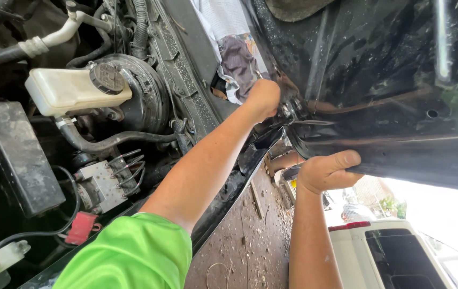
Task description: The person uses a wrench to tighten bolts on the car's hood hinge area. They repeatedly adjust the tool and their grip to secure the fasteners while the hood is open.
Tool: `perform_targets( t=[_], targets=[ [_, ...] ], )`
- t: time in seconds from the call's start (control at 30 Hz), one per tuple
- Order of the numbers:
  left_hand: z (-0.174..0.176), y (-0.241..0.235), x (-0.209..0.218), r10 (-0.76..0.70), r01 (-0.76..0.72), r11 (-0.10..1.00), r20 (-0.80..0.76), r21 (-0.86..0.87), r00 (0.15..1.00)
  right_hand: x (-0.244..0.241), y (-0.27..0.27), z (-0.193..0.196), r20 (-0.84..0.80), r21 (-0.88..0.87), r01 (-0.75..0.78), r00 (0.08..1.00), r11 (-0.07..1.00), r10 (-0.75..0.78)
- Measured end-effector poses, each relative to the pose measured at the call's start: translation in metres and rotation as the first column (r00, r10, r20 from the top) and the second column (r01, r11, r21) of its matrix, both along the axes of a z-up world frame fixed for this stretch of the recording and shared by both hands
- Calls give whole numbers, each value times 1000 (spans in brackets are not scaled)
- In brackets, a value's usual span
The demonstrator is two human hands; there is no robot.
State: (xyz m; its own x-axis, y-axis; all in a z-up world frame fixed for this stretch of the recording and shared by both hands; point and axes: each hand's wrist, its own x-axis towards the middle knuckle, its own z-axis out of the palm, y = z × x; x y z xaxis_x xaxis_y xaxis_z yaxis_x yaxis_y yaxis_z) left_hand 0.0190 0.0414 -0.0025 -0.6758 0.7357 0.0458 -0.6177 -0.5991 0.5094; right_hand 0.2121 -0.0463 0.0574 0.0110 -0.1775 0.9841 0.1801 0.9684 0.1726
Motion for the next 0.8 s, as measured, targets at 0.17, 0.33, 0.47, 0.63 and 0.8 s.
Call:
perform_targets(
  t=[0.17, 0.33, 0.47, 0.63, 0.8],
  targets=[
    [-4, 21, -4, 46, -137, 980, -509, -145, 860, -3, -10, 4, 83, -70, -133, 987, 989, 138],
    [-8, 36, -5, 6, -216, 957, -734, -192, 679, 6, 10, -2, -18, -1, 46, 999, 999, -47],
    [-20, 46, -21, -68, -114, 967, -666, -226, 743, 4, 9, -3, -40, -39, 22, 999, 999, -24],
    [-5, 60, -12, -191, 86, 974, -562, -207, 805, 3, 3, -1, -37, 20, 52, 998, 998, -51],
    [-5, 10, -6, -229, 181, 970, -368, -160, 901, 1, 3, -5, -17, -62, -10, 1000, 998, 9]
  ],
)
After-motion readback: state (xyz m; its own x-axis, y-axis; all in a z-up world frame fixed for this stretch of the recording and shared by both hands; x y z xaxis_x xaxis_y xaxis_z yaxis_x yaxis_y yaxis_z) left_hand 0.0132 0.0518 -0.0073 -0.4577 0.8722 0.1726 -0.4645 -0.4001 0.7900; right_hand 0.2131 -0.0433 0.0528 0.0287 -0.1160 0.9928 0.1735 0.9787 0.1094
